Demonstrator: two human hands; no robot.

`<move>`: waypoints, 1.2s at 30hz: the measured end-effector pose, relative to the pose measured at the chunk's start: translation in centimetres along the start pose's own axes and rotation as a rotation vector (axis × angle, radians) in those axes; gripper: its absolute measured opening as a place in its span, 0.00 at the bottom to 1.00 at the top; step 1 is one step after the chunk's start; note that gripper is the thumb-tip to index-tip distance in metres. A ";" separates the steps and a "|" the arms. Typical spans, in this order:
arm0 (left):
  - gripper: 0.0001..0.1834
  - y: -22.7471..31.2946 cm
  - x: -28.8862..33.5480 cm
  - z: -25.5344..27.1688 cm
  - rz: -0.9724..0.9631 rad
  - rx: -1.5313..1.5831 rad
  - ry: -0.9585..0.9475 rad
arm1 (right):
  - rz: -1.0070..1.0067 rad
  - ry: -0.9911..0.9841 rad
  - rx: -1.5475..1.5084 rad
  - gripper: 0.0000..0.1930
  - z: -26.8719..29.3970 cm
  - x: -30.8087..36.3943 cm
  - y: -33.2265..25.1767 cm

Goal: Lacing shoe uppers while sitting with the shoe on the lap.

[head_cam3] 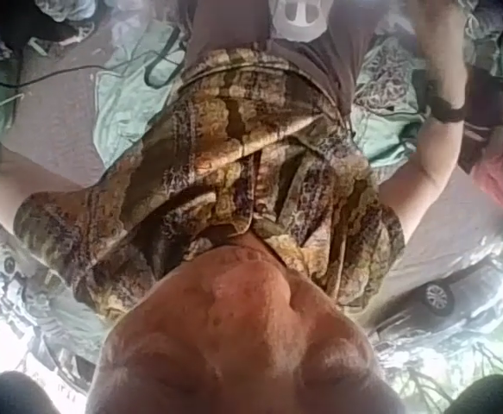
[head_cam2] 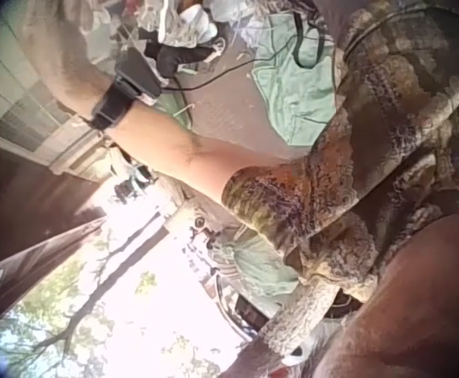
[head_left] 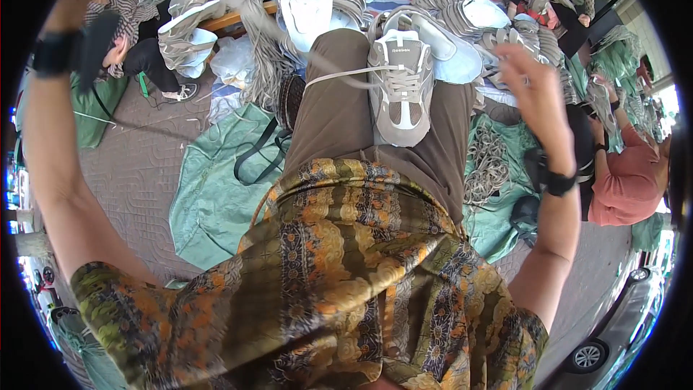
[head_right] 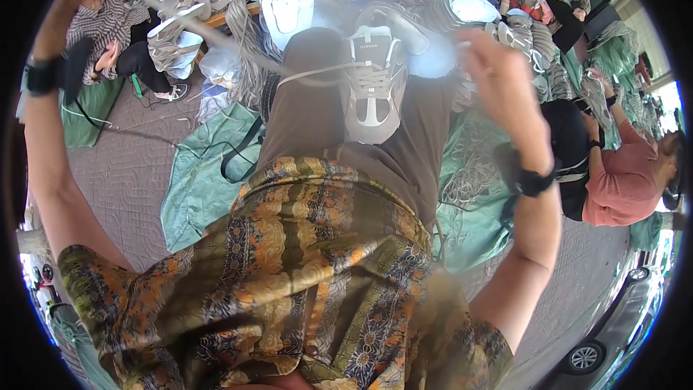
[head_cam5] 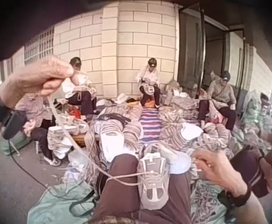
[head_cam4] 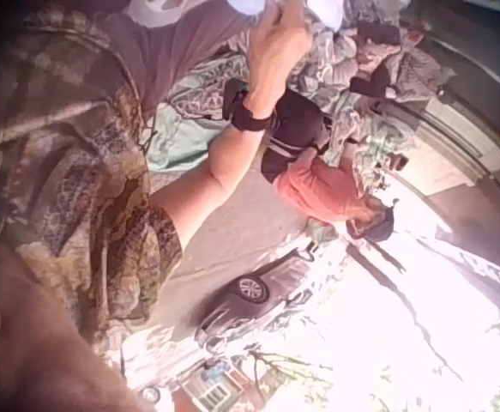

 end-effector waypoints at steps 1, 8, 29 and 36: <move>0.16 -5.9 0.6 2.9 0.040 -0.351 0.213 | 0.038 -0.076 -0.126 0.10 -3.3 -0.8 1.3; 0.09 -24.6 -7.8 -9.9 0.127 -0.018 0.196 | 0.045 -0.232 -0.249 0.07 -18.4 -2.5 6.9; 0.10 -25.7 -21.2 -19.6 -0.072 -0.650 0.462 | -0.145 -0.119 -0.676 0.05 -19.5 1.4 9.6; 0.12 -25.0 -22.3 -20.1 0.104 -0.815 0.245 | -0.138 -0.100 -0.641 0.04 -18.9 1.5 9.3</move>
Point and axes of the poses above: each hand's wrist, its own x-axis away from the middle knuckle, its own z-axis out of the back of the hand, y = z × x, the point moved 6 cm from there along -x, towards the middle knuckle, and after that the axes turned 3 degrees about -y, right-handed, at the moved point
